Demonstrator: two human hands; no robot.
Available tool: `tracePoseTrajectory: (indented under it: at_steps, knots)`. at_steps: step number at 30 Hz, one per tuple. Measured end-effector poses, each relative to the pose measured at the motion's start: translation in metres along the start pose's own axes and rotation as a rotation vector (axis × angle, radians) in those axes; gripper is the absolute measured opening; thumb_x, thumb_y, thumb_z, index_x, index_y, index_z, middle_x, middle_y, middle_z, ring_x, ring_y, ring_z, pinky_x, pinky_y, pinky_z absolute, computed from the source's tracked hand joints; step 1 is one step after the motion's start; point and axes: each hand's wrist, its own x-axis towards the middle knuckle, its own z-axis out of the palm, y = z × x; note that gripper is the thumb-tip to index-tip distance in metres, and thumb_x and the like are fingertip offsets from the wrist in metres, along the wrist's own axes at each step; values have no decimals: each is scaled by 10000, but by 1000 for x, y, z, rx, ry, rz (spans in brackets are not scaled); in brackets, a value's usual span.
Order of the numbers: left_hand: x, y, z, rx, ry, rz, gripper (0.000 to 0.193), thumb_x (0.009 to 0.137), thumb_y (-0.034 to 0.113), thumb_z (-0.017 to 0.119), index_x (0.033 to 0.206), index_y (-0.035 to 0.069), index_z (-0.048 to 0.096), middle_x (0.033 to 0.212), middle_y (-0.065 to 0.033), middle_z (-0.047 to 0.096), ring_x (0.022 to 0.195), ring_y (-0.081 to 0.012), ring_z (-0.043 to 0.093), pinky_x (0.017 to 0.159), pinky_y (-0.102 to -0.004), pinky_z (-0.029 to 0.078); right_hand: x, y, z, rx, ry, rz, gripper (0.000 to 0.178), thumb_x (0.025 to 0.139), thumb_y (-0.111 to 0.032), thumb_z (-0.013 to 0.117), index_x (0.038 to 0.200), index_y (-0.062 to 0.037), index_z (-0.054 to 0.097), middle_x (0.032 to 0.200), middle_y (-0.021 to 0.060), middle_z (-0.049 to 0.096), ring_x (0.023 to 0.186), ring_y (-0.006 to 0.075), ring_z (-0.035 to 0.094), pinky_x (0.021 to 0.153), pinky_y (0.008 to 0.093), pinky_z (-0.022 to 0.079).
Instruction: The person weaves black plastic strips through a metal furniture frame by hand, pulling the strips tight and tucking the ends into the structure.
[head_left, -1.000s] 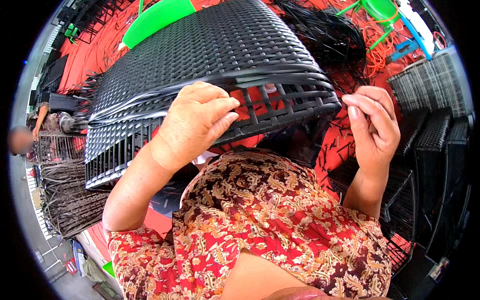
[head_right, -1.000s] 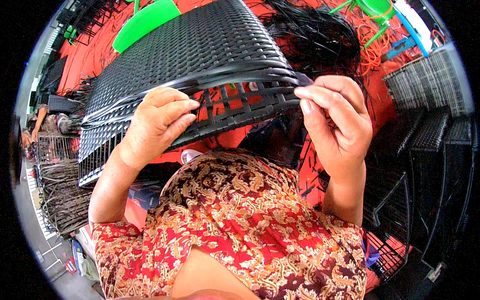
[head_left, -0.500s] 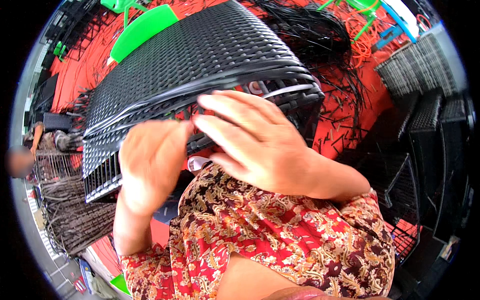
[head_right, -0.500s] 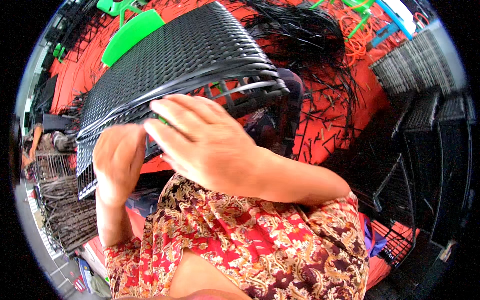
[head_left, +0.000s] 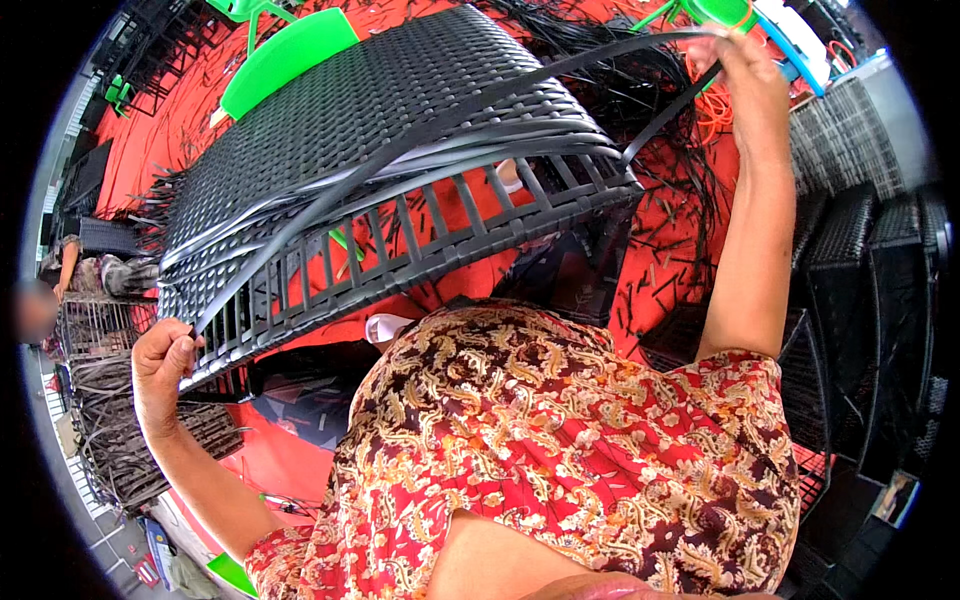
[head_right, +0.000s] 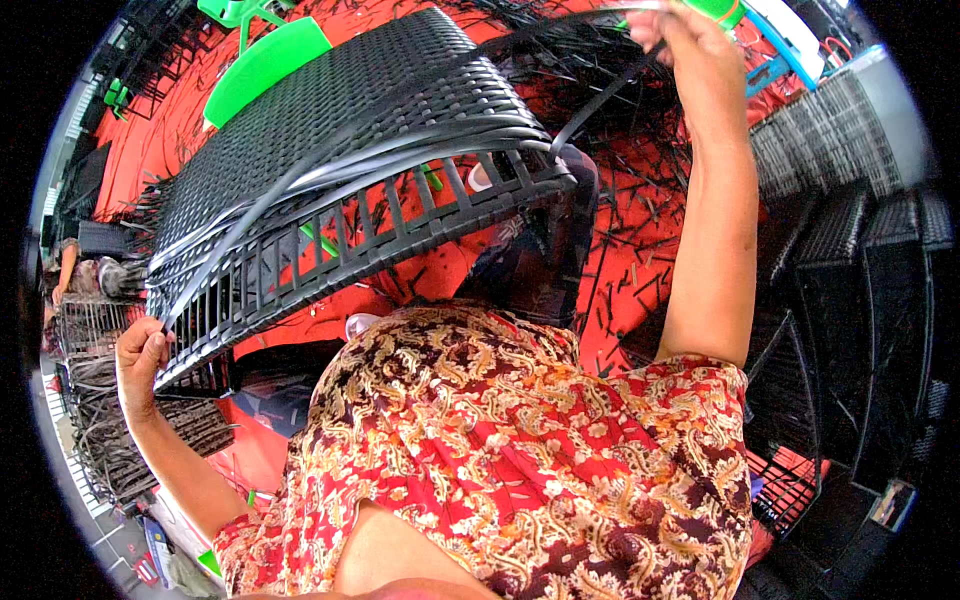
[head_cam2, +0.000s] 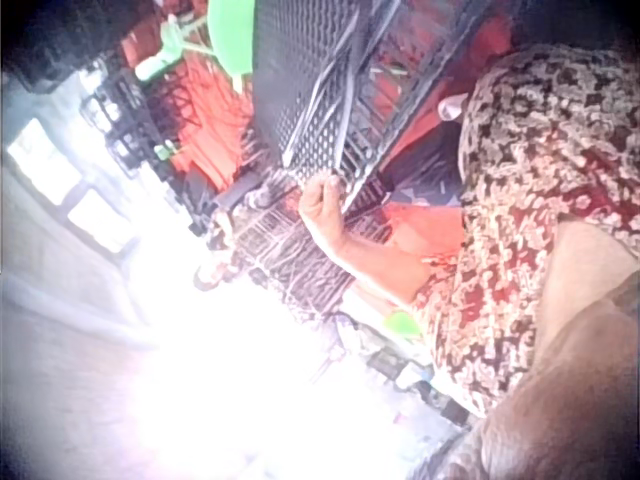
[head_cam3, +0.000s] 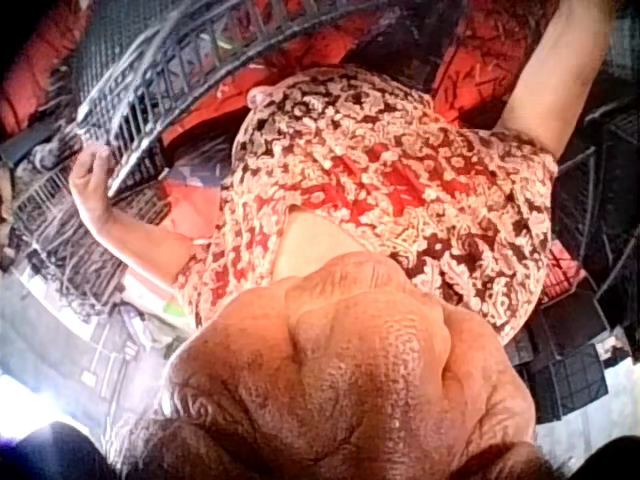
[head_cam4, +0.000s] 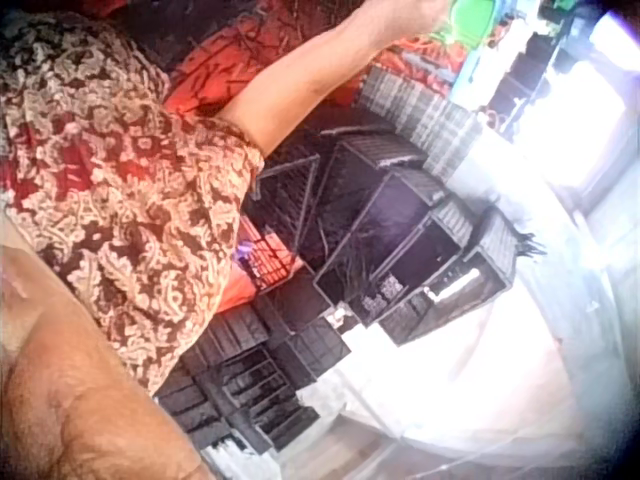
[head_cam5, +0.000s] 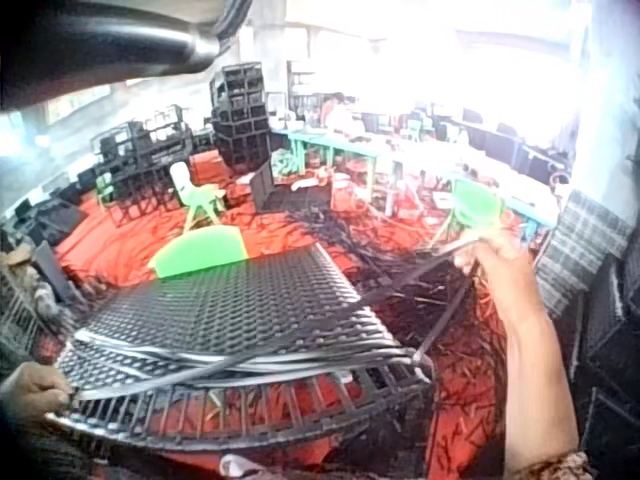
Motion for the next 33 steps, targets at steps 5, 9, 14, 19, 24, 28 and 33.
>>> tracePoseTrajectory:
  at_steps: [5,9,14,19,24,28,33]
  knots:
    - [33,63,47,267,181,33,173,892,147,580,768,29,600,618,64,445,508,-3,327,452,-190,234,-25,6,5,67,121,28,399,911,-223,574,1245,-11,522,1065,82,635,947,132,591,801,252,452]
    - [85,150,134,131,120,414,168,908,175,558,830,41,623,607,77,430,519,-4,330,466,-188,234,-54,-64,-23,354,443,-498,398,901,-173,582,1221,46,494,975,138,623,868,154,581,763,249,465]
    - [117,219,215,27,-217,599,218,915,238,549,871,44,640,602,40,484,476,-24,409,435,-189,294,-135,-101,48,392,-195,-175,305,931,-159,546,1142,58,510,936,141,616,717,137,581,594,263,471]
    - [116,260,265,-259,-673,587,214,843,197,536,827,21,657,680,-75,665,608,-163,655,583,-312,529,-152,-94,113,922,-338,100,206,944,-141,540,1107,-15,533,942,97,633,752,140,594,663,243,479]
    - [132,256,284,-324,-723,623,221,839,206,535,782,34,662,679,-50,671,579,-122,646,549,-270,528,-144,-95,94,573,-327,122,119,921,-105,573,971,3,576,829,49,610,654,82,565,597,200,457]
    - [132,263,261,-498,-829,510,207,886,126,487,748,-2,571,699,-100,621,522,-142,583,484,-253,486,-145,-88,68,275,-150,78,63,884,-51,603,904,1,574,756,-14,549,602,37,517,529,167,402]
    - [132,288,263,-416,-770,304,190,880,90,485,744,-17,562,647,-107,586,493,-147,564,447,-241,465,-141,-94,80,-114,-230,-529,102,741,-4,707,772,-6,610,798,106,602,636,231,584,574,307,475]
